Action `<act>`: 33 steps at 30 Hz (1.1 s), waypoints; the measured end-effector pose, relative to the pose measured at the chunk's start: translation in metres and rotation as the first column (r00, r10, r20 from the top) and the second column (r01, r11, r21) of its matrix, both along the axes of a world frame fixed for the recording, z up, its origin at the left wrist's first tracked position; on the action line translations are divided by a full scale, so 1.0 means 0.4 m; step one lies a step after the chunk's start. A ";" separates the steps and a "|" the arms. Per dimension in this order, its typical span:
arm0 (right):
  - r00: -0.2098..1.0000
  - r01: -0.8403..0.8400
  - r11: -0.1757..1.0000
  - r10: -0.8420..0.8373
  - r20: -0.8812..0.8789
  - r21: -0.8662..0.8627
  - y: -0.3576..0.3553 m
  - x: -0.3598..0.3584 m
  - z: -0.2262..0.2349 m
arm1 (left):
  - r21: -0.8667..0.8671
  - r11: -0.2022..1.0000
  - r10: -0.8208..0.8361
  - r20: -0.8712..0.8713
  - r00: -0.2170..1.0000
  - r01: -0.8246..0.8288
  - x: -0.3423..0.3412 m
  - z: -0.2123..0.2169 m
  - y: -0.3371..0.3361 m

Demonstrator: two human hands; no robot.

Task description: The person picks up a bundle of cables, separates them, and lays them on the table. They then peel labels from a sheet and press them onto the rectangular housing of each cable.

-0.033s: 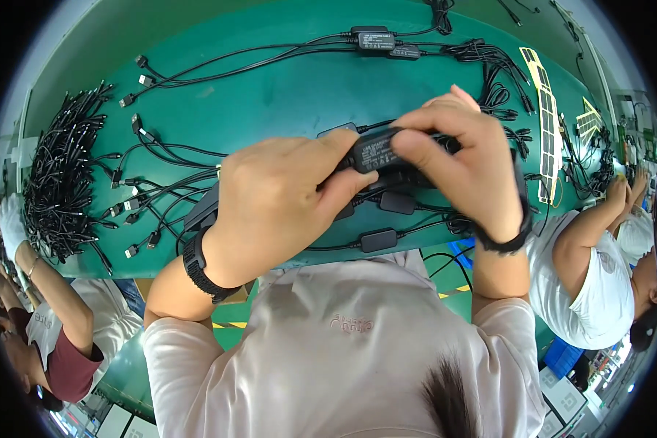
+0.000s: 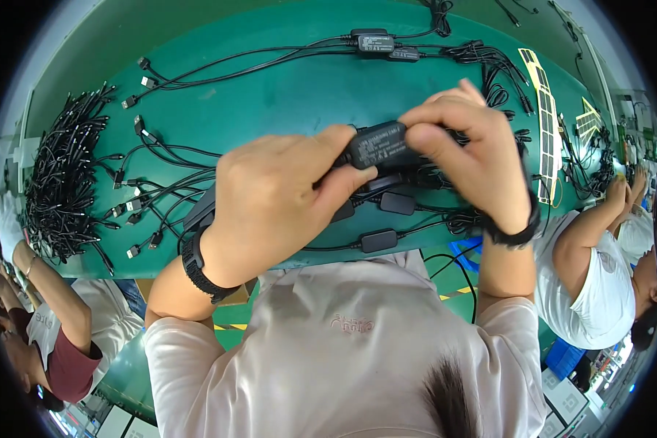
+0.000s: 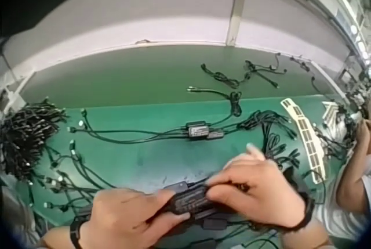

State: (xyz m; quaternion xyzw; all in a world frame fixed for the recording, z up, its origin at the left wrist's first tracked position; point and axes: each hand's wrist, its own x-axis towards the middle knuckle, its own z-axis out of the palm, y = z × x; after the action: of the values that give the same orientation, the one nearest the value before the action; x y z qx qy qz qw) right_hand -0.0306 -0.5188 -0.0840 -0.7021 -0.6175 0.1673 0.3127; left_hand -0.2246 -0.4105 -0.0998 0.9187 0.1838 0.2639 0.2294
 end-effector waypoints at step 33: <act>0.995 -0.044 0.981 0.025 0.101 0.187 -0.028 0.181 0.080 | 0.158 0.984 0.062 0.161 0.985 -0.087 -0.028 0.070 0.053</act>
State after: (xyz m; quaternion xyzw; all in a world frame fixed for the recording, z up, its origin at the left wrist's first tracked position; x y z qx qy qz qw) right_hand 0.0419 -0.5300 -0.0518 -0.6659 -0.6572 0.0788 0.3442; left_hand -0.2359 -0.3892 -0.0717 0.9034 0.1773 0.3575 0.1566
